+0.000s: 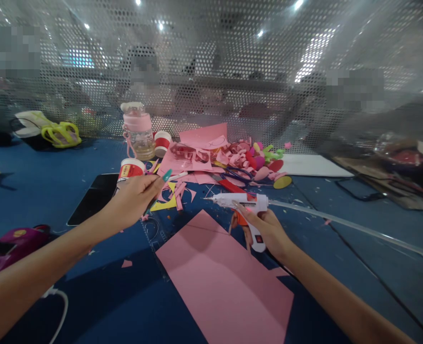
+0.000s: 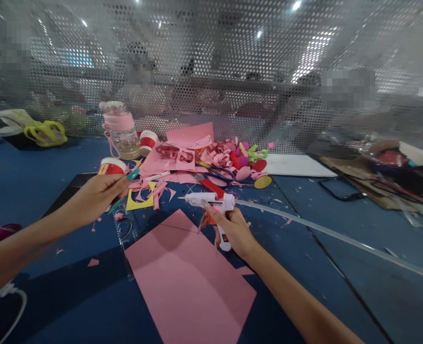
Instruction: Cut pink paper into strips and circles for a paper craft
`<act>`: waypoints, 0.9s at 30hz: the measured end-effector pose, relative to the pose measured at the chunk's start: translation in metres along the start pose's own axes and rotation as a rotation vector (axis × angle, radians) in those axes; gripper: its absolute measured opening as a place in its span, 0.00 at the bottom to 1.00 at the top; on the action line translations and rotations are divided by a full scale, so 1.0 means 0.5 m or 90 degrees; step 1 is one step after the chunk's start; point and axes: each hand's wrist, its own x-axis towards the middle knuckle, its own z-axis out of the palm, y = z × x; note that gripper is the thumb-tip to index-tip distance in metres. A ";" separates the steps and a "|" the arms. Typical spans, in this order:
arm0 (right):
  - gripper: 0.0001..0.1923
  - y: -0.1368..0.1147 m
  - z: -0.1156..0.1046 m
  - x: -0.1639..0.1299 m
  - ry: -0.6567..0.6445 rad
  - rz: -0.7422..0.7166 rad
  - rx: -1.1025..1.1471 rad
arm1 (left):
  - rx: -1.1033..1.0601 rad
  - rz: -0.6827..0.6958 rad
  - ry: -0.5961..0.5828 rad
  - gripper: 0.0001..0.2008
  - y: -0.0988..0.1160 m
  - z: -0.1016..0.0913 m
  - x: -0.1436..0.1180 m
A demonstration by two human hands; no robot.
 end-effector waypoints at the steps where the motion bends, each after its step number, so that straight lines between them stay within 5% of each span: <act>1: 0.24 0.002 -0.001 0.001 -0.002 0.001 -0.003 | -0.027 -0.008 -0.013 0.19 0.000 0.000 0.000; 5: 0.25 0.007 -0.004 0.004 0.005 -0.003 -0.012 | -0.140 -0.034 -0.012 0.11 0.002 0.001 -0.002; 12: 0.24 0.003 -0.003 0.002 0.000 0.001 -0.018 | -0.093 0.016 0.195 0.06 0.011 -0.001 -0.015; 17: 0.24 0.005 -0.004 0.002 0.009 0.006 -0.030 | -0.111 0.052 0.158 0.10 -0.007 0.003 -0.005; 27: 0.24 0.005 -0.001 0.003 0.009 -0.003 -0.026 | 0.091 0.092 0.177 0.09 -0.008 -0.003 -0.007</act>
